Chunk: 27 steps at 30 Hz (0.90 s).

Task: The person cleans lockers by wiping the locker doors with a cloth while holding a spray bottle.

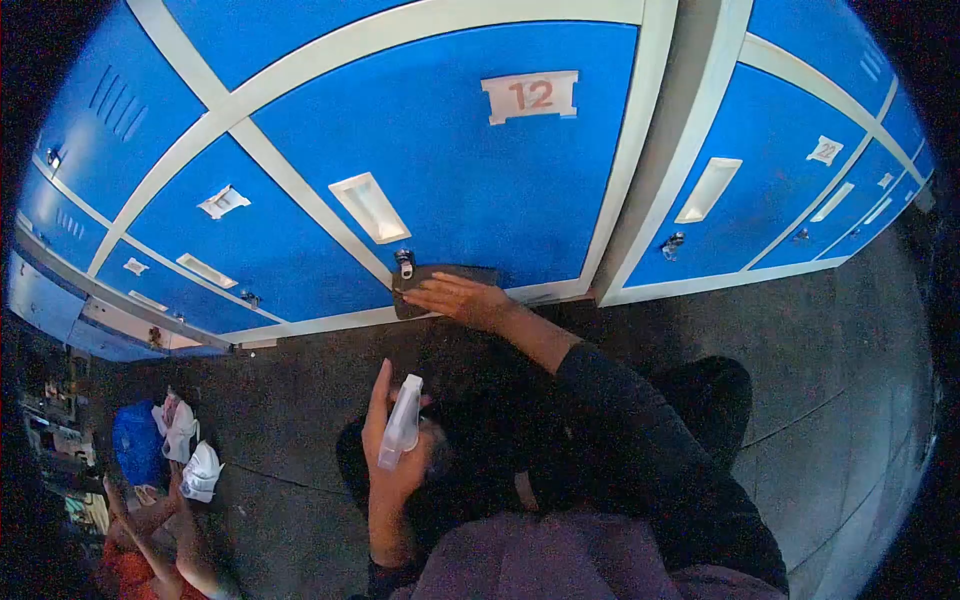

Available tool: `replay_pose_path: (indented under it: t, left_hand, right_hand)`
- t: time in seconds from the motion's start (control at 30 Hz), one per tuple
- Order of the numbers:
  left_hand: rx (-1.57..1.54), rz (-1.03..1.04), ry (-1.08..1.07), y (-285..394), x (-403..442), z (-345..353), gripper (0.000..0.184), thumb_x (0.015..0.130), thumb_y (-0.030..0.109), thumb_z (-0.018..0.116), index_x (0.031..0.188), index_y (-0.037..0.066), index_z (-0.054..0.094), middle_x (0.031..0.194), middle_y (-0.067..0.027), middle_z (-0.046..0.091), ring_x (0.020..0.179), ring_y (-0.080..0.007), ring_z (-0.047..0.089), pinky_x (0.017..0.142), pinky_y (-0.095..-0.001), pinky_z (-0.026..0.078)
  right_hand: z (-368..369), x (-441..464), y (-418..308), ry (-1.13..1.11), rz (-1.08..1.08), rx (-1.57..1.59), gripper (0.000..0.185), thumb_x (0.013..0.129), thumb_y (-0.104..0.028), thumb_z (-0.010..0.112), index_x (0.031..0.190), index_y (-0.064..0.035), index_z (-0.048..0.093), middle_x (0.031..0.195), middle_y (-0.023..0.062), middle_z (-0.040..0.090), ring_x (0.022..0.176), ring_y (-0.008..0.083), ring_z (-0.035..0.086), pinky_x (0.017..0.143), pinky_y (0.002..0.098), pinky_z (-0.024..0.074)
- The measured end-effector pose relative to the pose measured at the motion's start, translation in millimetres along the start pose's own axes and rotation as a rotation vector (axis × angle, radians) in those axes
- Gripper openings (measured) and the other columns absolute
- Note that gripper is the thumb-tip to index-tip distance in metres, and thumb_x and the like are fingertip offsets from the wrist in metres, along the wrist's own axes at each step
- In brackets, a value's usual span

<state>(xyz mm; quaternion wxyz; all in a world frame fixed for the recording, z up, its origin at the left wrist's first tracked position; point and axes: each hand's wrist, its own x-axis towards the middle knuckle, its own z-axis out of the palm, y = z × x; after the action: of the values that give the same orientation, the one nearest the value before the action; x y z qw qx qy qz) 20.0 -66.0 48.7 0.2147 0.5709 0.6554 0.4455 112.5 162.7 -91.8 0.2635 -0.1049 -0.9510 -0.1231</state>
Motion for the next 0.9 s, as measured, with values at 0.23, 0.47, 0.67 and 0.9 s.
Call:
replay_pose_path:
  t: [0.23,0.47,0.67,0.9]
  left_hand:
    - [-0.07,-0.037,-0.003,-4.4,-1.5,-4.7,0.074,0.065,-0.004,0.054,0.135,0.003,0.032,0.095,-0.0108,0.055,0.088,-0.0199,0.06,0.078,-0.0293,0.047]
    - [-0.145,-0.08,0.025,-3.4,-8.3,-8.3,0.074,0.066,-0.005,0.052,0.136,0.004,0.031,0.094,-0.0114,0.055,0.089,-0.0202,0.06,0.079,-0.0305,0.047]
    - [-0.132,-0.047,0.009,0.4,-11.0,-5.5,0.075,0.065,-0.005,0.054,0.136,0.005,0.031,0.093,-0.0108,0.056,0.089,-0.02,0.06,0.08,-0.0302,0.047]
    - [-0.136,-0.066,0.012,0.6,-6.2,-3.4,0.076,0.065,-0.004,0.055,0.136,0.004,0.031,0.089,-0.0098,0.056,0.087,-0.0197,0.06,0.079,-0.0301,0.047]
  right_hand:
    - [116.2,-76.9,0.0,-0.189,0.021,0.162,0.053,0.087,-0.014,0.041,0.138,-0.0165,0.027,0.14,-0.0031,0.032,0.128,0.0151,0.033,0.11,0.034,0.0243]
    - [-14.2,-59.2,4.3,-0.093,0.178,-0.426,0.053,0.085,-0.023,0.047,0.135,-0.0331,0.033,0.14,-0.0113,0.031,0.124,0.0086,0.033,0.108,0.0315,0.0199]
    - [-144.2,30.6,24.2,0.197,0.391,-0.484,0.046,0.085,-0.037,0.049,0.13,-0.0377,0.041,0.139,-0.0113,0.035,0.121,0.0106,0.037,0.104,0.0411,0.0193]
    - [-197.7,95.4,43.0,0.563,0.48,-0.534,0.05,0.08,-0.052,0.049,0.128,-0.0376,0.045,0.141,-0.004,0.034,0.126,0.0207,0.032,0.104,0.0496,0.0122]
